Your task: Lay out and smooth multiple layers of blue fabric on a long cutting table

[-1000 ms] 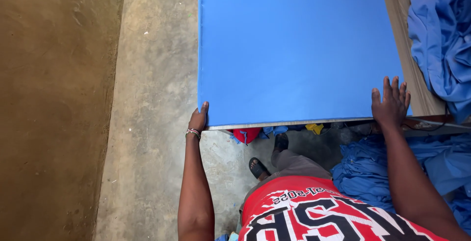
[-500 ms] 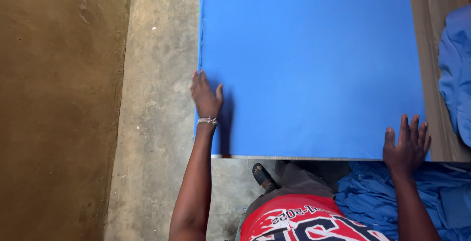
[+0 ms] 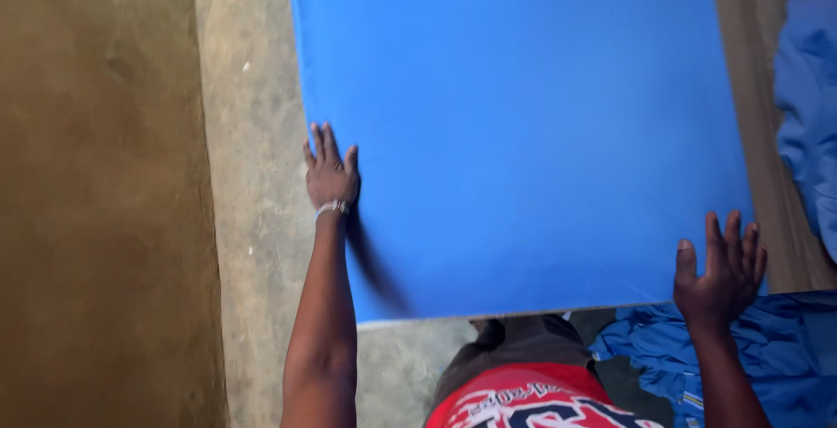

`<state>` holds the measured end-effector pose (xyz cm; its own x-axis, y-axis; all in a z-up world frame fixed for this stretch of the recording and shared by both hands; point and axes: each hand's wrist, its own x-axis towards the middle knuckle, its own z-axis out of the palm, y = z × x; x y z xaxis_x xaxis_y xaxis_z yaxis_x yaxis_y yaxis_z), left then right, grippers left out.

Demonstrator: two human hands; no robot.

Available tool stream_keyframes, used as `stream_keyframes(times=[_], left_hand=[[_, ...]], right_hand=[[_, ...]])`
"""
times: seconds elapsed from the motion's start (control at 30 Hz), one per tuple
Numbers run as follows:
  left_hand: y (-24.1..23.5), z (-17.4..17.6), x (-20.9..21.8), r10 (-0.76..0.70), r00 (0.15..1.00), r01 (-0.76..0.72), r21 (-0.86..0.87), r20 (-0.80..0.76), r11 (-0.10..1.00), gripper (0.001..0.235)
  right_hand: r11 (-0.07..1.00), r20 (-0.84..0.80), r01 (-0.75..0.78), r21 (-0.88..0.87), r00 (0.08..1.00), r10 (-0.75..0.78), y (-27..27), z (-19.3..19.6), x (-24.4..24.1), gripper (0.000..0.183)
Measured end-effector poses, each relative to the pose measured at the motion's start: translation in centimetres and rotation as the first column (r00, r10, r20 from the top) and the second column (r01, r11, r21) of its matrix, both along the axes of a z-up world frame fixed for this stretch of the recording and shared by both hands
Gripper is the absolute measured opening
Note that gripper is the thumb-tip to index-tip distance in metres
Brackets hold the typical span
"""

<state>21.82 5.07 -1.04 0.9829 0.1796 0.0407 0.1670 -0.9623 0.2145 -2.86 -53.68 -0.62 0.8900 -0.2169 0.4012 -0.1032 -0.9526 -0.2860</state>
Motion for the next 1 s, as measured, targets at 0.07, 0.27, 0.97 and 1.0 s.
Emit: stream_keyframes(times=[0.07,0.27,0.97,1.0], left_hand=[[-0.4,0.8,0.5,-0.002,1.000,0.002,-0.013,-0.004,1.000,0.072],[-1.4,2.5,0.0,0.055,0.995,-0.059,-0.048,-0.084,0.997,0.073],[5.9,1.5,-21.9,0.071,0.865,-0.450,-0.704,-0.497,0.549,0.085],[6.5,0.9,-22.3,0.050,0.906,-0.385,-0.767,-0.420,0.513,0.082]], right_hand=[[0.999,0.013,0.030,-0.016,0.999,-0.029,-0.2,-0.7,0.6,0.054],[0.999,0.016,0.036,0.006,0.999,-0.036,-0.1,0.0,0.4,0.053],[0.657,-0.002,0.178,0.732,0.966,-0.259,28.4,-7.1,-18.9,0.046],[0.610,-0.115,0.122,0.783,0.992,-0.050,31.6,-6.2,-20.4,0.049]])
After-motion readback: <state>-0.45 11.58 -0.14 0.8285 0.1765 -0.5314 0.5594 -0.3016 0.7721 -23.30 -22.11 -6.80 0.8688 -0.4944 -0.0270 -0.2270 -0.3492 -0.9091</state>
